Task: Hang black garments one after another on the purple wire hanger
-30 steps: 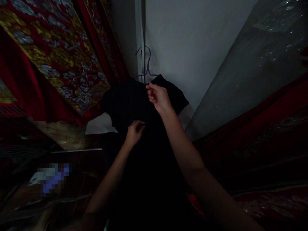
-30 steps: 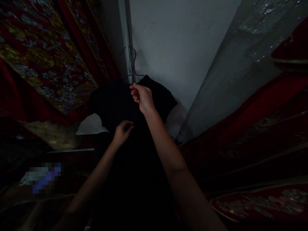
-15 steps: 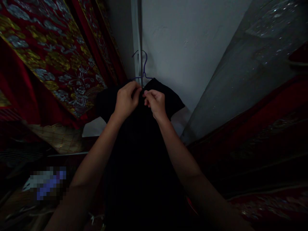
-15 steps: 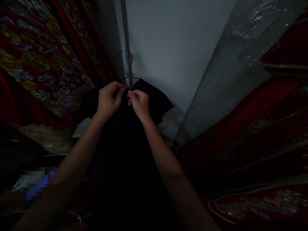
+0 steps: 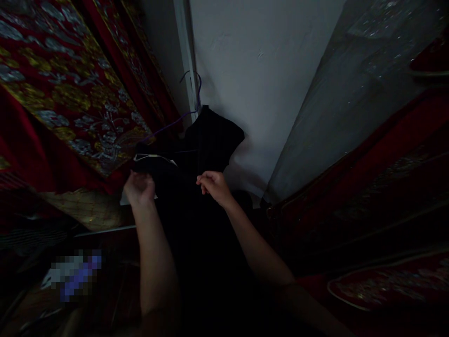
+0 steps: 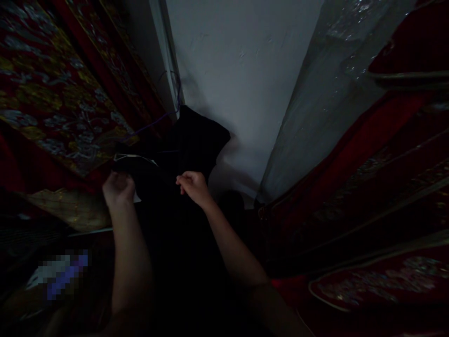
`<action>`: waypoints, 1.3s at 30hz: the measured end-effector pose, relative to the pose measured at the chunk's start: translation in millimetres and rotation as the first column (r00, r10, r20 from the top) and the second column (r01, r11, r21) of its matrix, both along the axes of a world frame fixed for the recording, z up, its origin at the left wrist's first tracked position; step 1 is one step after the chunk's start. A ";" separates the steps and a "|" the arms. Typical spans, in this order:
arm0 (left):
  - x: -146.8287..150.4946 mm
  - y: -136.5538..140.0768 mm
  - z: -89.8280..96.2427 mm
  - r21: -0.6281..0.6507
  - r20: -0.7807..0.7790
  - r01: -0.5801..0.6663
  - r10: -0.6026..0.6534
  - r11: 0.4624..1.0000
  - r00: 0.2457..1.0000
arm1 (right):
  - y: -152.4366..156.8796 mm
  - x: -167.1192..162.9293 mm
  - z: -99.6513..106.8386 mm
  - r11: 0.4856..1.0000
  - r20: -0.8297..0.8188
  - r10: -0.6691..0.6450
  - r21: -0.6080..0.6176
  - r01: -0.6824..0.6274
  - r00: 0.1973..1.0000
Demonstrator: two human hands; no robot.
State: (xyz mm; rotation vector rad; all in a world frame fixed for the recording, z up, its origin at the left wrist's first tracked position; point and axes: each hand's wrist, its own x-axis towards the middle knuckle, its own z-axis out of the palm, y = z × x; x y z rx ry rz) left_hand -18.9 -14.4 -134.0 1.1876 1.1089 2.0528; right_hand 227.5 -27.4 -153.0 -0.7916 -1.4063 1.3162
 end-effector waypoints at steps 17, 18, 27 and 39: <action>138.6 -26.4 -27.0 -0.073 -0.083 0.274 -0.280 0.959 0.957 | 3.0 22.4 -22.9 0.987 0.068 0.149 0.054 -0.153 0.986; 142.3 -29.2 -22.4 -0.054 -0.152 0.241 -0.246 0.969 0.957 | 0.6 21.9 -21.1 0.981 0.043 0.185 0.055 -0.187 0.982; 113.8 -28.4 -21.1 -0.108 -0.477 0.296 -0.311 0.949 0.822 | 4.6 12.2 -2.3 0.912 -0.153 0.253 -0.291 -0.289 0.955; 18.9 -42.3 -41.0 -0.596 -0.572 0.346 -0.685 0.725 0.450 | 59.0 95.9 80.1 0.957 0.328 0.243 0.075 -0.281 0.913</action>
